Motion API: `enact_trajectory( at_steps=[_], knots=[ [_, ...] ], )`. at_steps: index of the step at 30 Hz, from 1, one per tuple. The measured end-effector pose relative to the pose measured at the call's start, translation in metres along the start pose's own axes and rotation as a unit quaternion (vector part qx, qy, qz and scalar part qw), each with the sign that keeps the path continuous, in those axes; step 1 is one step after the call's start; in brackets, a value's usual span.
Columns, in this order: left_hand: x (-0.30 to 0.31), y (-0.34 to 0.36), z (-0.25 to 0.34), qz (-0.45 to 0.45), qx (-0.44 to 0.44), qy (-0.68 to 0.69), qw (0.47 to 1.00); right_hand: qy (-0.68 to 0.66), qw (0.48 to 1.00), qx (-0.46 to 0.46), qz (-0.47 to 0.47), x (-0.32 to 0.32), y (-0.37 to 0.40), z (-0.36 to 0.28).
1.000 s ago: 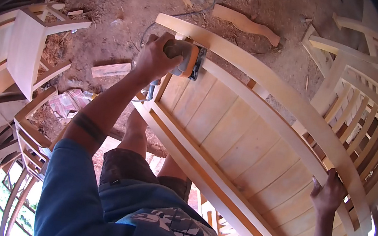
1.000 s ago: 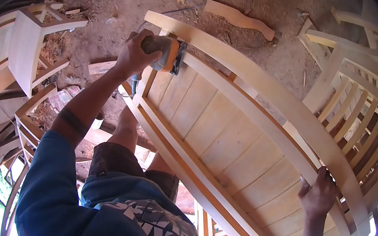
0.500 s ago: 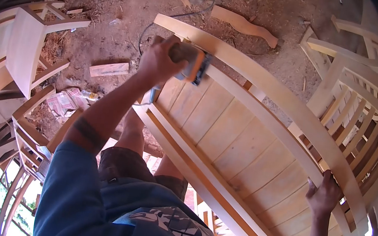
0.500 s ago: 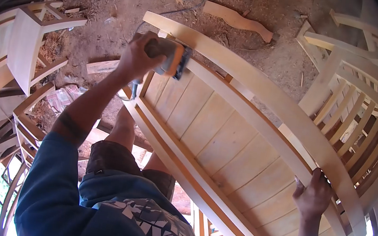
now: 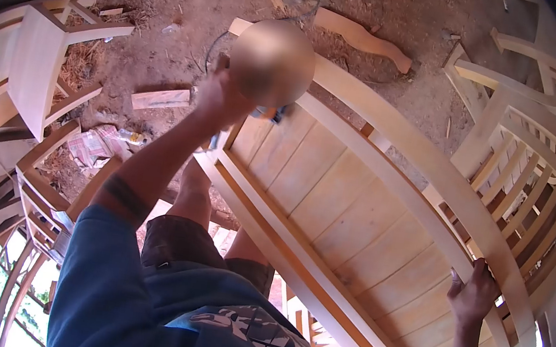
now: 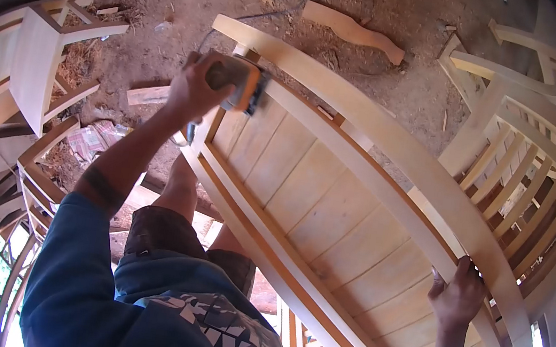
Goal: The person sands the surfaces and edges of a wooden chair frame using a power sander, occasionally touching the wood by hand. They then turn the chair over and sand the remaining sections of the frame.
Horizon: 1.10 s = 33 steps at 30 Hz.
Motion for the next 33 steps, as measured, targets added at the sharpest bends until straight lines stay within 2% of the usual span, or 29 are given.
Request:
enact_trajectory(
  at_steps=[2, 4, 8, 11, 13, 15, 20, 23, 26, 29, 31, 33],
  knots=[
    [-0.003, -0.021, -0.028, 0.007, 0.012, -0.008, 1.000, 0.011, 1.000, 0.017, 0.015, 0.000, 0.003, -0.001],
    [-0.005, -0.038, -0.051, 0.008, 0.023, 0.026, 0.999, 0.007, 1.000, 0.011, -0.015, 0.000, 0.004, 0.002],
    [-0.008, -0.063, -0.072, -0.012, 0.016, 0.036, 0.999, -0.002, 1.000, 0.008, -0.024, 0.003, 0.002, 0.000],
    [-0.005, -0.064, -0.067, -0.038, 0.035, 0.053, 0.997, -0.006, 1.000, 0.012, -0.016, 0.004, 0.002, 0.000],
    [-0.001, -0.050, -0.040, -0.053, 0.035, 0.045, 0.997, -0.012, 1.000, 0.015, -0.010, 0.004, 0.001, -0.001],
    [-0.004, -0.036, -0.018, -0.015, -0.007, 0.022, 1.000, -0.014, 1.000, 0.012, -0.008, 0.002, 0.003, 0.000],
    [0.011, -0.003, 0.057, -0.074, -0.044, 0.022, 0.996, -0.007, 1.000, 0.019, 0.006, -0.003, 0.006, 0.004],
    [0.010, -0.008, 0.057, -0.059, -0.048, 0.028, 0.997, -0.004, 1.000, 0.016, -0.009, -0.006, 0.006, 0.006],
    [0.005, -0.027, 0.027, -0.028, -0.034, 0.048, 0.998, 0.011, 0.999, -0.007, -0.033, -0.004, 0.007, 0.005],
    [-0.001, -0.050, -0.015, -0.070, 0.020, 0.074, 0.995, 0.048, 0.997, 0.047, 0.047, -0.010, 0.014, 0.009],
    [0.000, -0.054, -0.033, -0.059, 0.032, 0.065, 0.996, 0.031, 0.981, 0.108, 0.157, -0.007, 0.019, 0.008],
    [-0.003, -0.056, -0.042, -0.061, 0.042, 0.065, 0.995, -0.060, 0.952, 0.156, 0.255, 0.000, 0.021, 0.003]
  ],
)
Point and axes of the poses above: each hand's wrist, its own y-axis away from the middle knuckle, its own x-axis out of the back of the hand, z = x × y, the point moved 3 cm from there along -y, towards the middle knuckle, and after that the axes turned 13 degrees about x, right-handed, at the moved point
